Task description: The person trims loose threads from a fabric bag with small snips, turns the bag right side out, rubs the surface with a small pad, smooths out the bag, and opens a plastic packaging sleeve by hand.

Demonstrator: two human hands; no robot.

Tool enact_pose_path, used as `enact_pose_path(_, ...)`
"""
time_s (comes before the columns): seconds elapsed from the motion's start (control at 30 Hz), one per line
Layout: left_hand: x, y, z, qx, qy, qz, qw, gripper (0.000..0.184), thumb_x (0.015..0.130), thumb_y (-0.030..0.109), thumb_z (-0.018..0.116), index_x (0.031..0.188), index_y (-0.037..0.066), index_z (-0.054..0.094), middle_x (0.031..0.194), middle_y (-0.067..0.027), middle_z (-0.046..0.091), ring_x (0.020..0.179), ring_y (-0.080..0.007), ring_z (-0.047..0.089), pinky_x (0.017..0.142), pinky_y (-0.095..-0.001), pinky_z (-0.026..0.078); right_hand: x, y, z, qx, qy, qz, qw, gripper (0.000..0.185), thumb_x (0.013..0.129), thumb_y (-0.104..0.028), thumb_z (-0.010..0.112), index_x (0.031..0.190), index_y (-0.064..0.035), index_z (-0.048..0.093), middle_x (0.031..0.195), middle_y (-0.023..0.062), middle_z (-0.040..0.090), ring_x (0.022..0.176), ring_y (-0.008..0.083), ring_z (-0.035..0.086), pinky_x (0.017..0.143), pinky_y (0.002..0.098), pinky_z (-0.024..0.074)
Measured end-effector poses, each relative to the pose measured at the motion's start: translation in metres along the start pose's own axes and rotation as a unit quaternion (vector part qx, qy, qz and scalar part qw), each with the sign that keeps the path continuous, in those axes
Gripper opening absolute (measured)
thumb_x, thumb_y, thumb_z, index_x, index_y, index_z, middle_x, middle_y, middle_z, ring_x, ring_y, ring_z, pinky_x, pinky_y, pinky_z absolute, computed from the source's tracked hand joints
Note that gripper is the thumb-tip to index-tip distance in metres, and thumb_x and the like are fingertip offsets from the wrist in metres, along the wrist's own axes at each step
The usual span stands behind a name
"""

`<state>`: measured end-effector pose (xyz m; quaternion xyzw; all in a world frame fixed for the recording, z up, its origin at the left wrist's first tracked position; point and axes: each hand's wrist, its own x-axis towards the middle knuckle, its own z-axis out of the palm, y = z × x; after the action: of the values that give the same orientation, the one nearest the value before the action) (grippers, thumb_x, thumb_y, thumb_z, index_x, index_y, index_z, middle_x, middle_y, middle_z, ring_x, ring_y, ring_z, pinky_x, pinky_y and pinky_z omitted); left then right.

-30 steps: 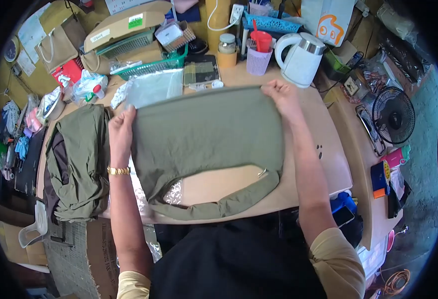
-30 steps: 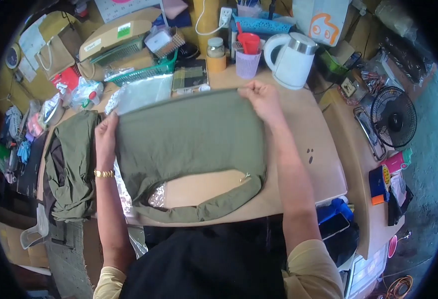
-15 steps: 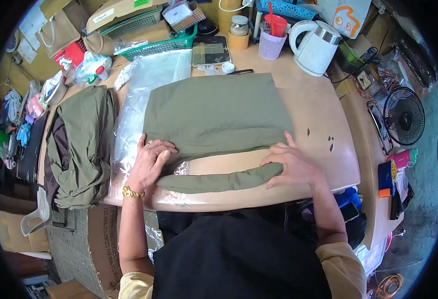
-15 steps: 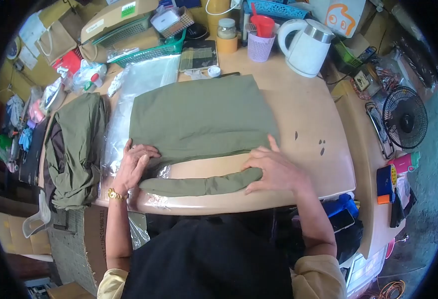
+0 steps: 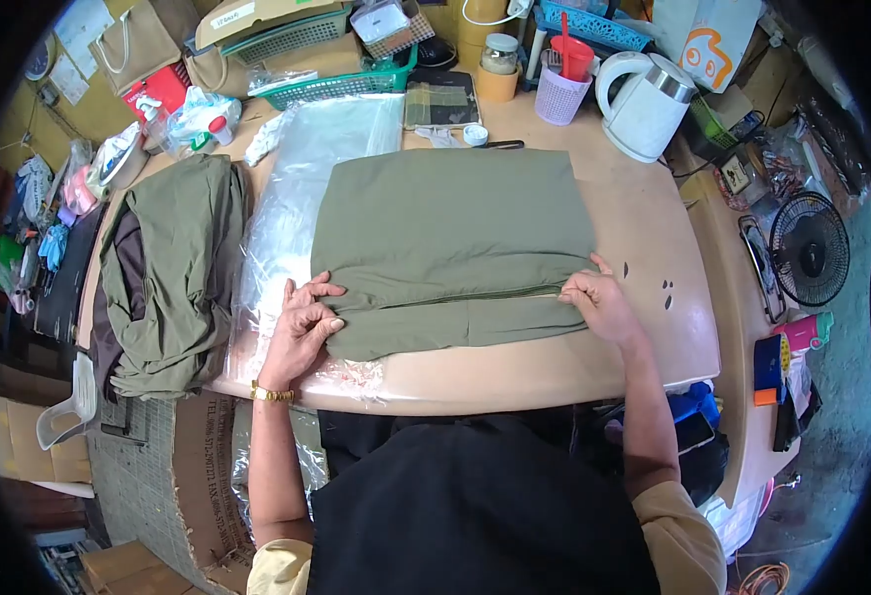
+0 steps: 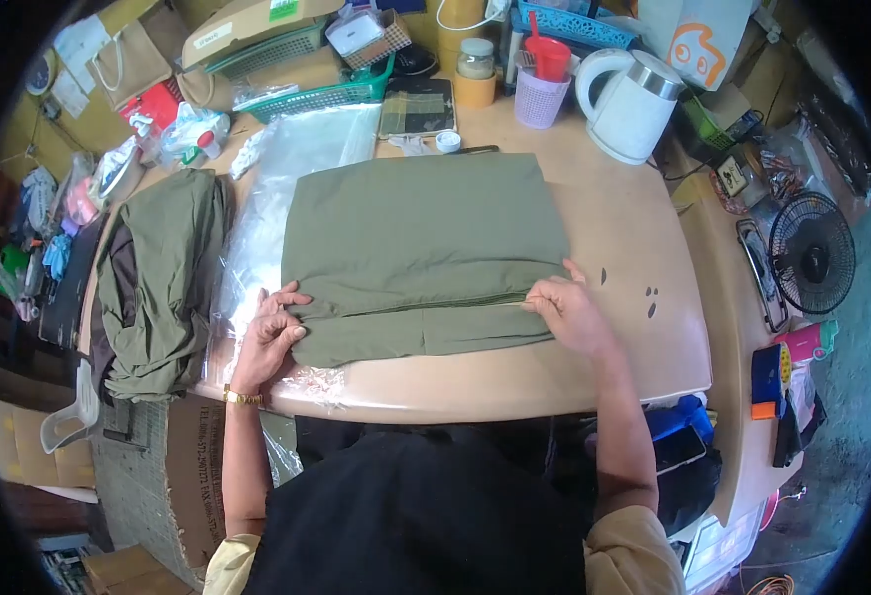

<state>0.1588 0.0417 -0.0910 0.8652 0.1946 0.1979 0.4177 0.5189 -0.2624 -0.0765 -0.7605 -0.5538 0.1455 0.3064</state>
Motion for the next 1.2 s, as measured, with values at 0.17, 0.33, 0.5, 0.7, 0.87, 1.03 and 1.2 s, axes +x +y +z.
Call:
enact_pose_path(0.17,0.007,0.017,0.003,0.045,-0.006,-0.011,0.999,0.014,0.084,0.019,0.076,0.075,0.011,0.068,0.124,-0.0028,0.063,0.14,-0.0278,0.041,0.12,-0.0526,0.002,0.017,-0.081,0.017,-0.079,0.118,-0.081,0.987,0.013,0.088,-0.019,0.07,0.092,-0.0083,0.066,0.091,0.003,0.065,0.087,0.0228,0.064,0.116,0.0509,0.0251)
enact_pose_path(0.33,0.014,0.069,0.017,0.192,0.266,0.059,0.943,0.009,0.083,0.011,0.074,0.087,0.005,0.069,0.12,-0.0118,0.064,0.118,-0.0305,0.054,0.103,-0.0396,0.041,0.05,-0.108,0.061,-0.104,0.006,-0.101,0.989,0.019,0.086,-0.025,0.073,0.094,-0.0078,0.069,0.086,0.0087,0.067,0.082,0.0262,0.063,0.097,0.0467,0.0374)
enact_pose_path(0.5,-0.02,0.107,0.067,-0.251,-0.01,-0.148,0.956,0.018,0.091,0.014,0.071,0.097,-0.002,0.069,0.096,-0.0048,0.069,0.086,-0.0126,0.062,0.078,-0.0298,0.051,0.074,-0.138,0.037,0.057,0.039,-0.017,0.997,0.02,0.088,-0.022,0.072,0.086,-0.0028,0.069,0.074,0.0104,0.064,0.069,0.0224,0.06,0.074,0.0374,0.0431)
enact_pose_path(0.7,0.014,0.113,0.135,-0.594,0.126,-0.218,0.764,0.032,0.091,0.02,0.075,0.071,-0.002,0.064,0.076,-0.0053,0.066,0.073,-0.0093,0.059,0.068,-0.0268,0.049,0.074,-0.143,0.051,0.168,0.059,-0.04,0.983,0.018,0.09,-0.018,0.069,0.083,-0.0005,0.069,0.068,0.0118,0.063,0.065,0.0185,0.056,0.061,0.0318,0.0436)
enact_pose_path(0.87,0.011,0.103,0.139,-0.541,0.086,-0.214,0.809,0.043,0.086,0.023,0.081,0.055,0.01,0.054,0.066,-0.0021,0.06,0.064,-0.0056,0.053,0.058,-0.0229,0.046,0.065,-0.132,0.06,0.021,0.143,-0.101,0.984,0.02,0.09,-0.018,0.069,0.081,-0.0001,0.068,0.067,0.0113,0.063,0.062,0.0197,0.054,0.062,0.0327,0.044)
enact_pose_path(1.03,0.013,0.118,0.132,-0.464,0.097,-0.197,0.858,0.041,0.088,0.021,0.079,0.057,0.006,0.057,0.06,0.0004,0.058,0.055,-0.0051,0.049,0.052,-0.0225,0.042,0.066,-0.123,0.077,0.184,0.054,0.028,0.981,0.028,0.093,-0.02,0.066,0.074,-0.001,0.061,0.056,0.0019,0.05,0.054,0.0092,0.039,0.054,0.0288,0.0364)
enact_pose_path(1.2,0.007,0.12,0.137,-0.42,0.179,-0.138,0.879,0.037,0.095,0.027,0.069,0.069,0.002,0.065,0.056,0.0023,0.057,0.055,-0.0047,0.048,0.049,-0.0233,0.038,0.069,-0.12,0.081,0.229,0.025,0.038,0.972,0.025,0.096,-0.017,0.063,0.078,-0.0005,0.062,0.059,-0.0053,0.044,0.058,0.0057,0.037,0.052,0.0273,0.0337)
